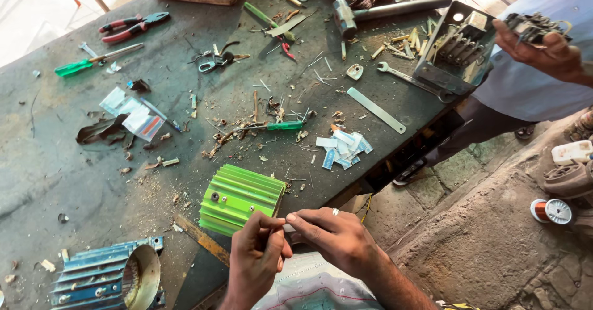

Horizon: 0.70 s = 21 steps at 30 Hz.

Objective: The person places small white rectangular pieces into slots on the inner surface of a green cylindrical motor housing. They repeatedly pick up pieces, insert them, and rotate the housing to access different slots. The person also briefly opens a drawer and handles the motor housing with both hands.

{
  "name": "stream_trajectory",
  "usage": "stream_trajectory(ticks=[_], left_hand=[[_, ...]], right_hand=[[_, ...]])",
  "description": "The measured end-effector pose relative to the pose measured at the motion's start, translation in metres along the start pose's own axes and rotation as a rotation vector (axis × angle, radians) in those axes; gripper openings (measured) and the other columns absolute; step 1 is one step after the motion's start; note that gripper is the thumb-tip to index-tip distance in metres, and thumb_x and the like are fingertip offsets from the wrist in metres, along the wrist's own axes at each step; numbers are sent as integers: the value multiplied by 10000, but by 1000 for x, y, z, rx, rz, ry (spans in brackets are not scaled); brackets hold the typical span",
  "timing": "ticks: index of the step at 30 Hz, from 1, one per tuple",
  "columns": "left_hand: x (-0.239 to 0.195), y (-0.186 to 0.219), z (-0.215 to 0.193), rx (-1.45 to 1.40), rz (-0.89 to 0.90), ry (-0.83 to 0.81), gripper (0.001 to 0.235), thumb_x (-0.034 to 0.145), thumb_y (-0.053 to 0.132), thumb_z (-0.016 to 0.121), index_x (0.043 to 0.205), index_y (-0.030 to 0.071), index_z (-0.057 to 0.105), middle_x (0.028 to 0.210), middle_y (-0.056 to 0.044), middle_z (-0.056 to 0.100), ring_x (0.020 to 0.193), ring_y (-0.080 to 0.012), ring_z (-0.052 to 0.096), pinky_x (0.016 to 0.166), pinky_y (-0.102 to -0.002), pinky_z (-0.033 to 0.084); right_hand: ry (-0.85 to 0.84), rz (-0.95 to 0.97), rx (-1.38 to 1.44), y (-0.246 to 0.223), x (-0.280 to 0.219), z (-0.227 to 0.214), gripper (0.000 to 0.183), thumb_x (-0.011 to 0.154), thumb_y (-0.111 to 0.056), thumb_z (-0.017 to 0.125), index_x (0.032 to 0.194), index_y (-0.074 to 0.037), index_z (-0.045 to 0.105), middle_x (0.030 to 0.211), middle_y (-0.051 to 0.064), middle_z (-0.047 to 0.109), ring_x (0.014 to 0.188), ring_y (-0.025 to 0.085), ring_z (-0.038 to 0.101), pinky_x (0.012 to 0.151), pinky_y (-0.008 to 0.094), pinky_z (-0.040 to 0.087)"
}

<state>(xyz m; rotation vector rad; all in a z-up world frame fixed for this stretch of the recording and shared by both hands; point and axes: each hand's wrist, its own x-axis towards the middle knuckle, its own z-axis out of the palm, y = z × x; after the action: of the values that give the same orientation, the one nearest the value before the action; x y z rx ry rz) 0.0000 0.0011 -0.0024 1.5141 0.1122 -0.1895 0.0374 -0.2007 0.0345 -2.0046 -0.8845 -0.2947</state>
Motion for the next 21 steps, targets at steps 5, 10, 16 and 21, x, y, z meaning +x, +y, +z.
stream_trajectory(ticks=[5,10,16,21], left_hand=[[2,-5,-6,-121,-35,3,80,970,-44,591,971,8,652,619,-59,671,442,-17,506,375,-203,383],[4,-2,-11,-79,-66,27,92,948,-62,591,952,1,657,610,-57,668,440,-19,523,369,-205,393],[5,6,-16,-191,-86,-18,83,961,-25,581,1011,-9,645,605,-60,652,437,-36,519,375,-204,385],[0,10,-20,-138,-120,-92,193,996,77,605,1164,4,668,720,-40,660,565,-35,540,470,-197,420]], right_hand=[[-2,-45,-144,-8,7,3,501,813,-49,807,1295,-26,673,1174,133,717,990,250,742,812,373,629],[-25,-34,-140,-11,9,7,552,753,-47,804,1286,0,668,1176,153,709,1035,294,718,811,386,627],[13,84,111,2,2,20,413,825,-78,859,1212,-19,729,1074,126,769,878,233,764,738,326,609],[59,264,607,22,-13,31,259,885,-10,822,1138,10,771,1030,143,801,884,157,782,741,271,644]])
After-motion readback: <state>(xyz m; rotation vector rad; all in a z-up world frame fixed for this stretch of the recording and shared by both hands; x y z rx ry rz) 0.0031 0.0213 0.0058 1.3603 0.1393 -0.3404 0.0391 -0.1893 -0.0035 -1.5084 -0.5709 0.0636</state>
